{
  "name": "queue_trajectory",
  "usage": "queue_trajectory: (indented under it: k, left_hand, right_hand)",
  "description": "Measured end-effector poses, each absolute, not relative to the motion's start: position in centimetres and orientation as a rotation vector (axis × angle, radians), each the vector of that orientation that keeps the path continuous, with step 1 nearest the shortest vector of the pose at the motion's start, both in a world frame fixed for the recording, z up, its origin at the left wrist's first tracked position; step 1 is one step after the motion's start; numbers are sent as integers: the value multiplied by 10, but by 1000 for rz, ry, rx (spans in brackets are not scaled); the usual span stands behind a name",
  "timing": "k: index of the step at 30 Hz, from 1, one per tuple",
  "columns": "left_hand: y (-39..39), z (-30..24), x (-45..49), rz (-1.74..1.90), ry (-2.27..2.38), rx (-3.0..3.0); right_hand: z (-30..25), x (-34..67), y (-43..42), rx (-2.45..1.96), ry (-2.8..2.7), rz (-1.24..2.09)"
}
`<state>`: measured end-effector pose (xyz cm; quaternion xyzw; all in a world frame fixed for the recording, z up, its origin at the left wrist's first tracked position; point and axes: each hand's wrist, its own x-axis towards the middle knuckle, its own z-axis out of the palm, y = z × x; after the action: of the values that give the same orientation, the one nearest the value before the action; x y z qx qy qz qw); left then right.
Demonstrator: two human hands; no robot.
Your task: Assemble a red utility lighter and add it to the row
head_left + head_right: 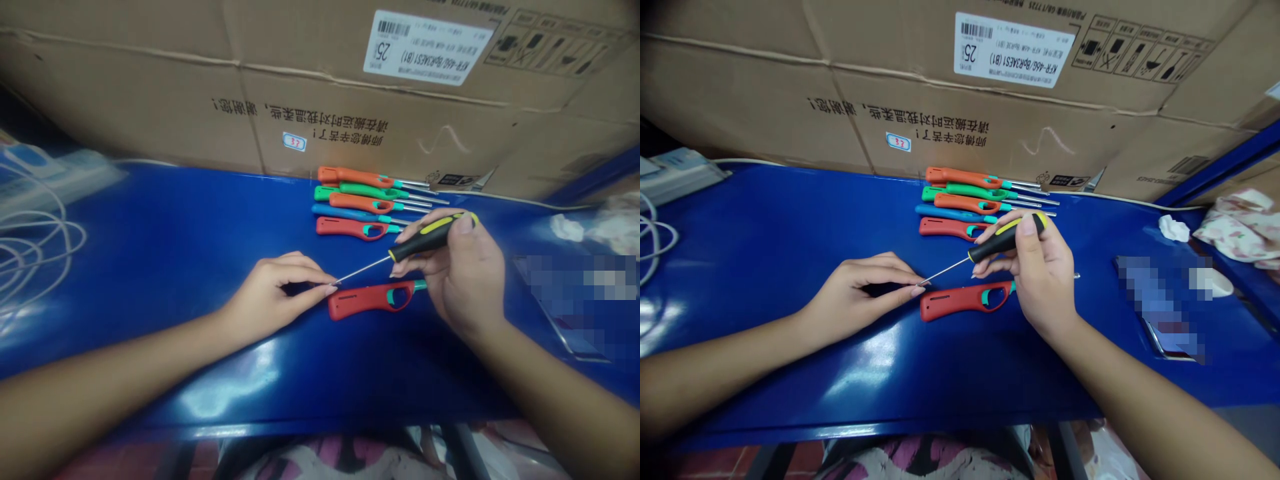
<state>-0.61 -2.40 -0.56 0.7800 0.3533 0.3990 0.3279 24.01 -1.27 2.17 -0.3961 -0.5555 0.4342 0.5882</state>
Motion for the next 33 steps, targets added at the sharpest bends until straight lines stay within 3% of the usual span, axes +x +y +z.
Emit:
queue_trajectory:
  k: [10,20,33]
  left_hand:
    - [-24,-5,-6,1033,897,2063]
    - [-24,-5,-6,1011,891,2112]
    - [-26,-5,-6,932,837,2169]
  right_hand:
    - [24,237,-19,-932,-1350,972]
    - [36,242,-30,-719,-1561,1209]
    - [36,228,-35,-634,-1616,938]
